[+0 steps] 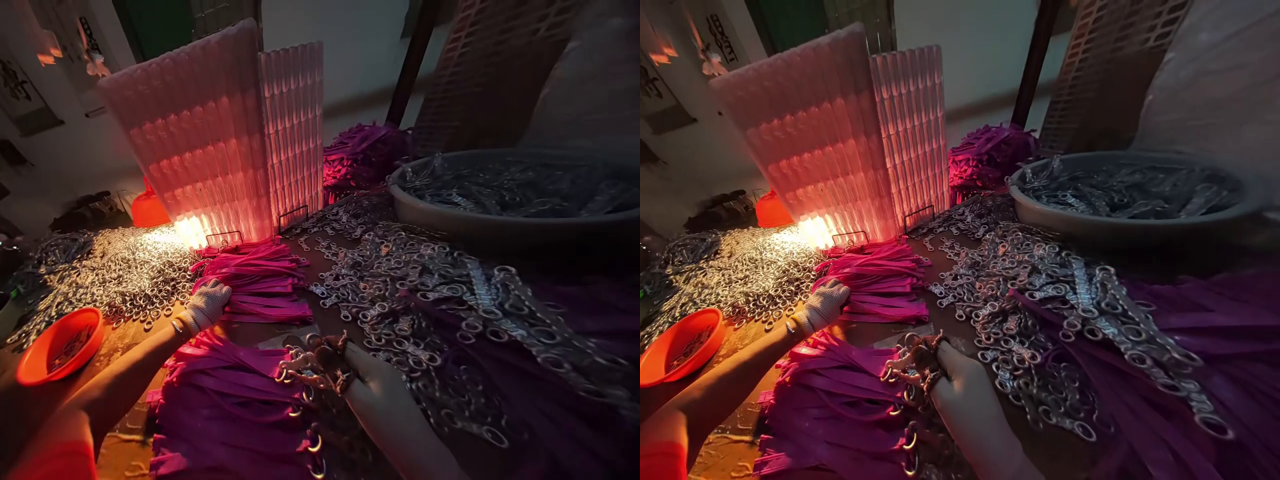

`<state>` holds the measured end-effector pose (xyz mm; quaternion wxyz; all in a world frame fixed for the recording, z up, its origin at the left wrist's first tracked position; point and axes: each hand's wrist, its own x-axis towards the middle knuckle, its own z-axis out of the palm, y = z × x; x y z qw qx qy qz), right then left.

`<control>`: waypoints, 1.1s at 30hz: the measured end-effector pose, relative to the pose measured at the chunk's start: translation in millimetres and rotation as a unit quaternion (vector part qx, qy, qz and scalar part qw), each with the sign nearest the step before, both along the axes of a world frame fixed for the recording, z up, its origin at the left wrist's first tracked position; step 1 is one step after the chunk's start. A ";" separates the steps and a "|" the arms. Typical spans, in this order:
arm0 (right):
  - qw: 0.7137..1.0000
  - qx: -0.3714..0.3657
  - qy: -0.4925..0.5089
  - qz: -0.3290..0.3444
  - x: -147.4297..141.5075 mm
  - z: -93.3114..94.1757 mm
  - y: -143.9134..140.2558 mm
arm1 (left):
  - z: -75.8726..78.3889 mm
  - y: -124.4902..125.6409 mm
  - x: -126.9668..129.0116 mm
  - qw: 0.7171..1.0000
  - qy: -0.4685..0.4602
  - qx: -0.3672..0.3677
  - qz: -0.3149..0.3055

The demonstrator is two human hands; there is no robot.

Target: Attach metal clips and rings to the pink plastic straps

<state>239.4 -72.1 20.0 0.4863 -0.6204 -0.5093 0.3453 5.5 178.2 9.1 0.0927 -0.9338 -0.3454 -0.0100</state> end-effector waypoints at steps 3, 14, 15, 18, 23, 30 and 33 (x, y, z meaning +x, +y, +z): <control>1.000 0.014 -0.016 0.005 -1.0 2.6 -1.8 | 17.7 -7.8 -9.6 1.000 -0.023 -0.013 -0.012; 0.999 0.018 -0.043 0.009 -5.2 7.7 -6.4 | 125.4 -65.6 -29.1 0.907 -0.338 -0.246 0.046; 0.999 0.016 -0.045 0.014 -5.8 8.2 -7.0 | 132.9 -73.8 -25.9 0.893 -0.375 -0.245 0.048; 0.997 0.024 -0.072 0.017 -7.2 9.8 -8.4 | 138.1 -94.8 -6.4 0.829 -0.480 -0.285 0.032; 0.993 0.061 -0.103 -0.005 -4.8 14.1 -10.2 | 92.9 -121.5 48.7 0.659 -0.472 -0.586 0.002; 0.938 0.022 -0.344 -0.037 2.6 20.0 -10.7 | 52.0 -151.1 88.7 0.633 -0.387 -0.663 0.094; 0.898 0.012 -0.438 -0.036 1.6 20.9 -9.8 | 54.0 -158.0 91.0 0.664 -0.352 -0.652 0.099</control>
